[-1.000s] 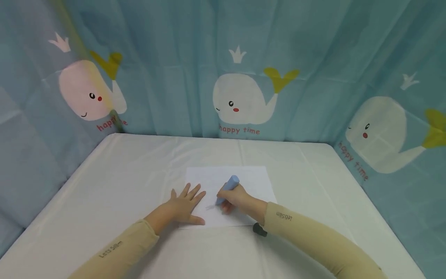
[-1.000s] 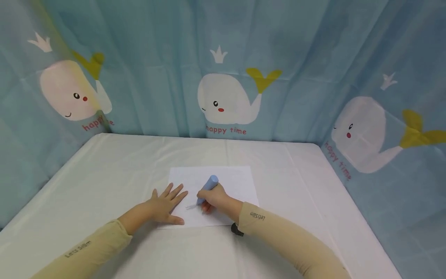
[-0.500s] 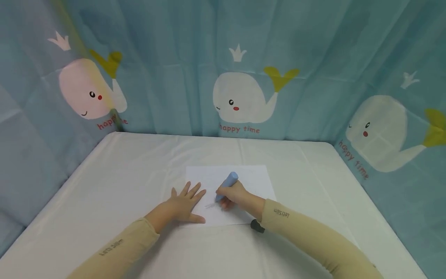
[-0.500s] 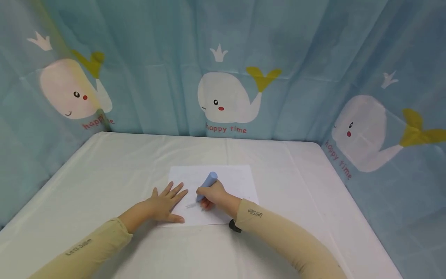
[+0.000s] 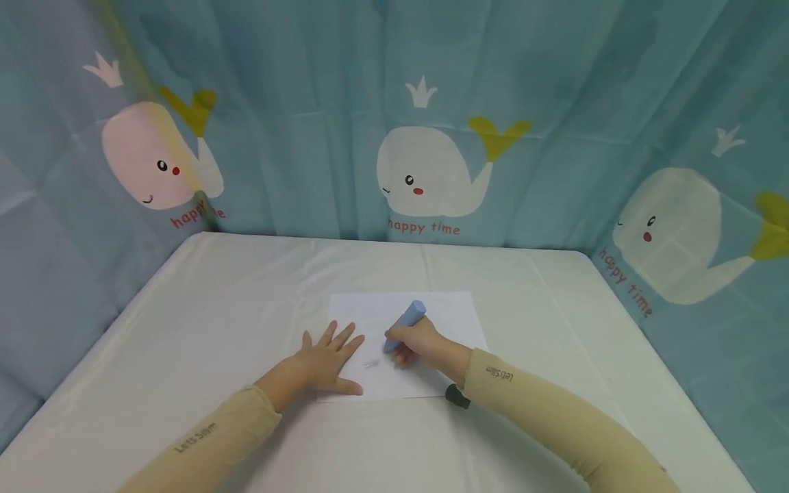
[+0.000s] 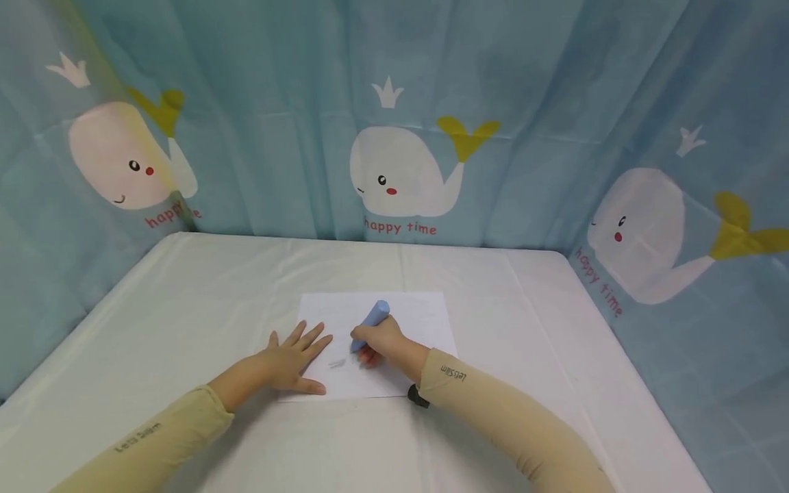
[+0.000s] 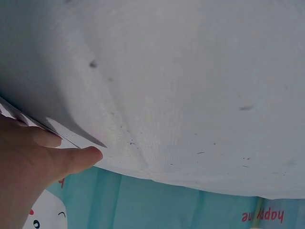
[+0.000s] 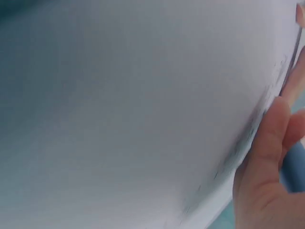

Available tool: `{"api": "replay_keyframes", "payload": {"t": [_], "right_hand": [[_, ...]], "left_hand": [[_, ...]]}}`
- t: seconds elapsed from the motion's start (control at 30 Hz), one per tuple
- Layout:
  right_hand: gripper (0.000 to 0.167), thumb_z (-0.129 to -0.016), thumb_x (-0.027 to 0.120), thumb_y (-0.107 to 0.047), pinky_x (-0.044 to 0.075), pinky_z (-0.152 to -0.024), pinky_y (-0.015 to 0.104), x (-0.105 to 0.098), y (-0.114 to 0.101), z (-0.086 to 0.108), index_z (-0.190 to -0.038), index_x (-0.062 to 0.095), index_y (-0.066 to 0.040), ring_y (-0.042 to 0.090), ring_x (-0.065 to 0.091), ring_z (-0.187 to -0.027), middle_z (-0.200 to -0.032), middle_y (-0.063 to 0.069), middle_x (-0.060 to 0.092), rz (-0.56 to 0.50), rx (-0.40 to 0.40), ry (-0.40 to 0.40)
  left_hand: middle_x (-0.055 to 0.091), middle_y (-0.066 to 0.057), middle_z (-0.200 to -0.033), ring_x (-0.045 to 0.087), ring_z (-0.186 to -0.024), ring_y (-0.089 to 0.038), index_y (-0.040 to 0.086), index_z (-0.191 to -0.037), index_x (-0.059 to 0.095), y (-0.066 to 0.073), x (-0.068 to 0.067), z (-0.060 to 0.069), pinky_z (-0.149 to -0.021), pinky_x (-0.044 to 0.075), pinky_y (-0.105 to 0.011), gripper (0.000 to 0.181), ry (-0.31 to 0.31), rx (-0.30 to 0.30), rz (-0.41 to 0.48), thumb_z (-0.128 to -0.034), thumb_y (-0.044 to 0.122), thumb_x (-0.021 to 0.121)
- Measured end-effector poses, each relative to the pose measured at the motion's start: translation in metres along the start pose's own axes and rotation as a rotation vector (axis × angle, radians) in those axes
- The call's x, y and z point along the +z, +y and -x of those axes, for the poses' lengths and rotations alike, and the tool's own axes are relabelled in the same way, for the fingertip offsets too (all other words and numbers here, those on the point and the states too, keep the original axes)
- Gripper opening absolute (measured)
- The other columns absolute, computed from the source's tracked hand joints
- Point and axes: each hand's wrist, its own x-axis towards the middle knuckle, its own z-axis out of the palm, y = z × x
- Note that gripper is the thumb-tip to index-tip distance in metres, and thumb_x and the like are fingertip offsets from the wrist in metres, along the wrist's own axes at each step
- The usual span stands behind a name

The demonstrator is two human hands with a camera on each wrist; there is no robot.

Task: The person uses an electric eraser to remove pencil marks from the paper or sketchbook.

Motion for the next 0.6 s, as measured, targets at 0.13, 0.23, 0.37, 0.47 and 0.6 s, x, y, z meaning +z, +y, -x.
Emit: {"api": "replay_keyframes", "payload": {"t": [0.13, 0.23, 0.37, 0.47, 0.6], "right_hand": [[0.013, -0.084, 0.066, -0.011, 0.053, -0.048, 0.027, 0.0003, -0.0006, 0.0007, -0.087, 0.057, -0.002, 0.012, 0.057, -0.044, -0.057, 0.007, 0.061, 0.011, 0.004, -0.046], [0.014, -0.085, 0.066, -0.011, 0.054, -0.049, 0.027, -0.0003, -0.001, -0.0024, -0.089, 0.057, -0.001, 0.012, 0.057, -0.044, -0.057, 0.007, 0.061, 0.0, 0.006, -0.034], [0.014, -0.086, 0.066, -0.012, 0.053, -0.047, 0.025, 0.001, -0.0021, -0.0013, -0.089, 0.058, -0.002, 0.011, 0.056, -0.043, -0.057, 0.008, 0.06, -0.001, 0.011, -0.04], [0.015, -0.087, 0.067, -0.013, 0.052, -0.047, 0.024, 0.0017, -0.0025, -0.0011, -0.089, 0.057, -0.003, 0.011, 0.056, -0.043, -0.056, 0.007, 0.06, -0.013, 0.015, -0.051], [0.019, -0.089, 0.068, -0.016, 0.052, -0.047, 0.025, 0.0004, -0.0028, -0.0019, -0.092, 0.057, -0.001, 0.01, 0.055, -0.043, -0.057, 0.007, 0.06, -0.009, 0.021, -0.046]], "left_hand": [[0.003, -0.016, -0.162, -0.002, -0.145, -0.046, 0.009, -0.155, 0.019, -0.0025, 0.0, -0.0011, -0.101, 0.006, -0.077, 0.103, -0.005, 0.01, 0.002, -0.0815, 0.071, 0.056], [0.004, -0.016, -0.162, -0.002, -0.145, -0.046, 0.01, -0.155, 0.02, -0.0039, 0.0014, -0.0018, -0.101, 0.006, -0.077, 0.102, 0.004, 0.003, -0.004, -0.0813, 0.071, 0.056], [0.005, -0.015, -0.162, -0.001, -0.145, -0.045, 0.011, -0.155, 0.021, -0.0037, 0.0024, -0.002, -0.101, 0.009, -0.077, 0.1, 0.016, -0.002, -0.012, -0.082, 0.069, 0.058], [0.004, -0.015, -0.162, -0.002, -0.145, -0.045, 0.011, -0.155, 0.021, -0.0036, 0.002, -0.0016, -0.101, 0.009, -0.077, 0.1, 0.009, -0.008, -0.014, -0.082, 0.069, 0.058], [0.004, -0.015, -0.162, -0.002, -0.145, -0.045, 0.011, -0.155, 0.02, -0.0036, 0.0023, -0.0011, -0.101, 0.008, -0.077, 0.1, 0.005, -0.006, -0.011, -0.0822, 0.069, 0.057]]}}
